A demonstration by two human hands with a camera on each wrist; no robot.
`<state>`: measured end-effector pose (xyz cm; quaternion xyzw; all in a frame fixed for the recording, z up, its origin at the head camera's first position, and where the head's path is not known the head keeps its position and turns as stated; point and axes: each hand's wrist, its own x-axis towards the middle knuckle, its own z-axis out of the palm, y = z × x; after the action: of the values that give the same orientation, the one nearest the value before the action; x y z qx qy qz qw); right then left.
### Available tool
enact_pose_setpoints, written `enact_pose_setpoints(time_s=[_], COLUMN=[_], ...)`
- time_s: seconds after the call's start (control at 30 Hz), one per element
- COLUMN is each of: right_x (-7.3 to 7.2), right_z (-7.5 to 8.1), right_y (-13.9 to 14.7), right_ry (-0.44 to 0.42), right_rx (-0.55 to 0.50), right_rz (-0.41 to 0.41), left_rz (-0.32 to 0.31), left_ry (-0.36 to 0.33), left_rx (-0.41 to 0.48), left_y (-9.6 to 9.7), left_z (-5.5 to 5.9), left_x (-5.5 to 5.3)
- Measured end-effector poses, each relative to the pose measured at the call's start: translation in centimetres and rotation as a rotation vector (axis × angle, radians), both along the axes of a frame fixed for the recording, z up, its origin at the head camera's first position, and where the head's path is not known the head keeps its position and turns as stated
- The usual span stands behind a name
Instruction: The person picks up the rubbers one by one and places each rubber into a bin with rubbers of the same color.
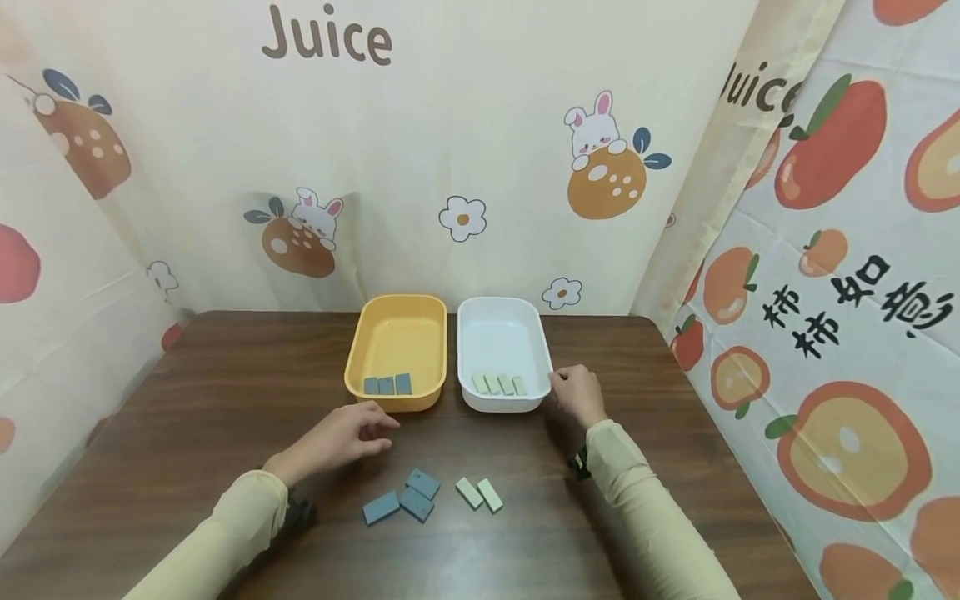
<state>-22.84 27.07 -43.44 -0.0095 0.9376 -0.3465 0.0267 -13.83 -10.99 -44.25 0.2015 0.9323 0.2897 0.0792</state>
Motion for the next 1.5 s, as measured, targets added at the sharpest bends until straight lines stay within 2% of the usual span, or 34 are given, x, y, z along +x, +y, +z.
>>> enact_pose_setpoints(time_s=[0.2, 0.4, 0.67, 1.07, 1.3, 1.5], right_x=[0.2, -0.1, 0.3, 0.1, 0.1, 0.2], right_z=[-0.1, 0.3, 0.2, 0.4, 0.4, 0.4], right_y=[0.0, 0.0, 0.1, 0.1, 0.1, 0.1], right_ry=[-0.008, 0.005, -0.016, -0.016, -0.027, -0.025], right_rx=[0.000, 0.003, 0.014, 0.009, 0.017, 0.023], right_rz=[-0.004, 0.006, 0.002, 0.014, 0.019, 0.017], left_rz=[-0.062, -0.092, -0.146, -0.216, -0.243, -0.273], left_ry=[-0.025, -0.039, -0.093, -0.133, -0.182, -0.181], left_rx=[-0.010, -0.023, -0.051, -0.077, -0.087, -0.093], left_y=[0.1, 0.3, 0.7, 1.0, 1.0, 1.1], left_z=[-0.2, -0.4, -0.9, -0.4, -0.3, -0.3], left_x=[0.5, 0.6, 1.1, 1.6, 2.2, 2.7])
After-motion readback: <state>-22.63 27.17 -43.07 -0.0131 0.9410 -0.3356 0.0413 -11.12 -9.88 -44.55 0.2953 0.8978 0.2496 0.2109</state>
